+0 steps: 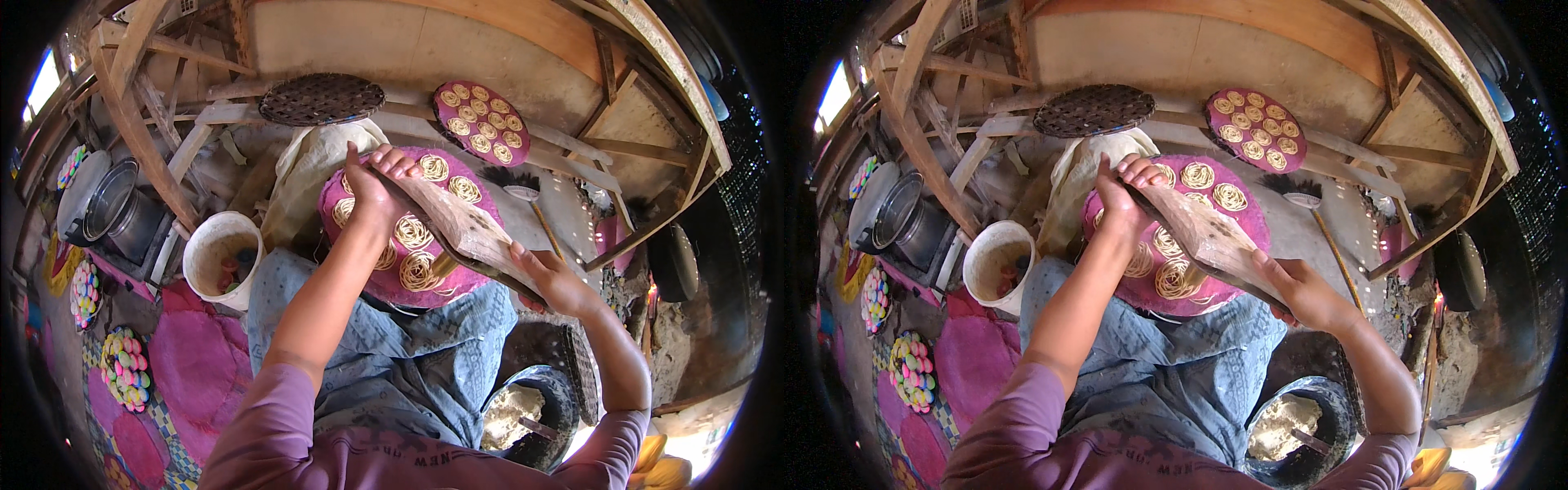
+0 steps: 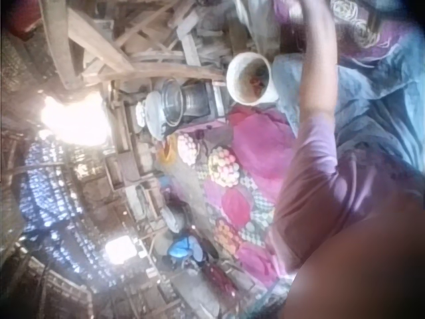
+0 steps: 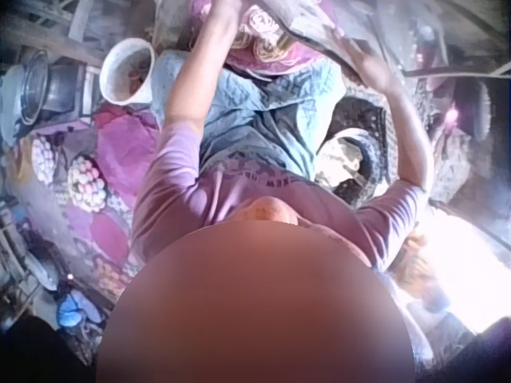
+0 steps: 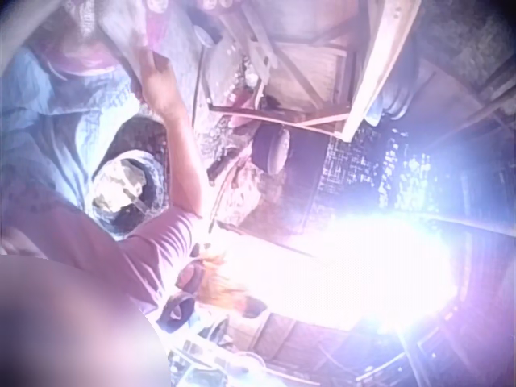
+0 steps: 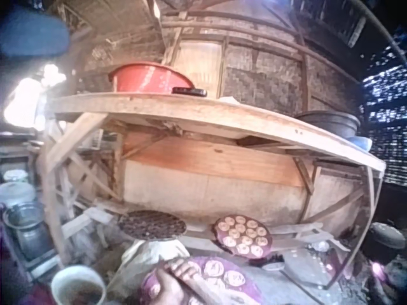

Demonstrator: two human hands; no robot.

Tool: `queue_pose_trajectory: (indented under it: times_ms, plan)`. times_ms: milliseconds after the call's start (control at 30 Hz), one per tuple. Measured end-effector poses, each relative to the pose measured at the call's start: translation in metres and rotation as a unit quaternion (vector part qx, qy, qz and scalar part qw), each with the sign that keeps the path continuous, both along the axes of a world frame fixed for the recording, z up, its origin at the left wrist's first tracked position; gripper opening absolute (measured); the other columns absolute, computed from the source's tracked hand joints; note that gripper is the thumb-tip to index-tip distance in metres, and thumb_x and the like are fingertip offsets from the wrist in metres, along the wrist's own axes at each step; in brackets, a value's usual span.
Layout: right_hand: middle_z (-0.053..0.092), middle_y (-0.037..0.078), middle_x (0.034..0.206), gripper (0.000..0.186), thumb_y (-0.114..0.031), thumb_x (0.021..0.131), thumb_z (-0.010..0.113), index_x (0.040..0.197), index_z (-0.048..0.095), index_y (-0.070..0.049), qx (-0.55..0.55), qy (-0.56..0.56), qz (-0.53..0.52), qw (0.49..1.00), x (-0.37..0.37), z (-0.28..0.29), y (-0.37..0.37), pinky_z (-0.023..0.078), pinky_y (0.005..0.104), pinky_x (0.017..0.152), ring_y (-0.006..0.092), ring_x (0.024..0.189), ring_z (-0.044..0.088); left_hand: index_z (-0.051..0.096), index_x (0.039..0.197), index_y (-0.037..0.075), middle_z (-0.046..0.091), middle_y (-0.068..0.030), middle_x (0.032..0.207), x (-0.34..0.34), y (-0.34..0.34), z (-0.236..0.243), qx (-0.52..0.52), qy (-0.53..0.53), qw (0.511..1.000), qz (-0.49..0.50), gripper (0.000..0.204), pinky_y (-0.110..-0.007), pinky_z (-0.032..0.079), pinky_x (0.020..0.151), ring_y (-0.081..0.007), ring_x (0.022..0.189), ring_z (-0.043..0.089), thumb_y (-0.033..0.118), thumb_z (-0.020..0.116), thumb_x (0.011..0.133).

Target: The person scoops dough from a bowl, loads it into a manual press, and squeezes the handle to extrude noodles onto a purple mat. They repeat this process to form multiple spiral-shaped noodle nests.

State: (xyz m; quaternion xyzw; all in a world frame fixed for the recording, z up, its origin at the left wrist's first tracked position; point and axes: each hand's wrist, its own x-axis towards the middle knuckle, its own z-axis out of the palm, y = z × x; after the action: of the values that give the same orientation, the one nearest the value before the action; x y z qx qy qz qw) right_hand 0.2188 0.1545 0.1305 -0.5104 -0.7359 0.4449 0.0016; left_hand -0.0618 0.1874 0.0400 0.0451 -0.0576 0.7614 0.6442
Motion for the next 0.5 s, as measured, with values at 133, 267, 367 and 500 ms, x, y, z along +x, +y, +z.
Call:
queue_pose_trajectory:
  times_ms: [133,267,367,500]
  plan:
    - [0.051,0.002,0.058,0.07,-0.063,0.097,0.035,0.102,0.061,0.002,-0.019,0.031,-0.017,0.999,0.009,-0.014,0.005,0.038,0.0263,0.045,0.009,0.047,0.048,0.043,0.068,0.016,0.039,0.0022,0.06,0.007,0.004,0.004,-0.073,0.1,0.992,0.014,0.058,-0.033,0.038,0.075,-0.016,0.062,0.042,0.063,0.024,0.095]
    - [0.05,0.001,0.058,0.068,-0.062,0.098,0.035,0.105,0.059,0.001,-0.041,0.109,-0.002,0.993,0.025,-0.032,0.003,0.036,0.0255,0.044,0.0082,0.047,0.045,0.058,0.096,0.009,0.06,-0.0045,0.087,0.007,-0.022,-0.015,-0.204,0.545,0.813,0.024,0.064,-0.036,0.039,0.093,-0.0175,0.09,0.056,0.059,0.018,0.099]
    - [0.051,0.002,0.06,0.066,-0.06,0.098,0.035,0.106,0.058,0.0,-0.048,0.156,-0.004,0.987,0.034,-0.044,0.0,0.036,0.0245,0.046,0.0077,0.049,0.046,0.036,0.146,0.009,0.064,-0.0072,0.113,0.011,-0.042,-0.041,-0.051,0.75,0.654,-0.082,0.052,-0.035,0.038,0.102,-0.0166,0.108,0.058,0.037,0.027,0.103]
    - [0.052,0.002,0.063,0.064,-0.059,0.098,0.037,0.106,0.058,0.001,-0.047,0.188,-0.016,0.981,0.038,-0.054,-0.006,0.036,0.0246,0.046,0.0078,0.051,0.046,0.029,0.15,0.01,0.058,-0.0157,0.131,0.02,-0.051,-0.049,-0.049,0.815,0.557,-0.151,0.068,-0.038,0.032,0.107,-0.0219,0.122,0.053,0.056,0.017,0.102]
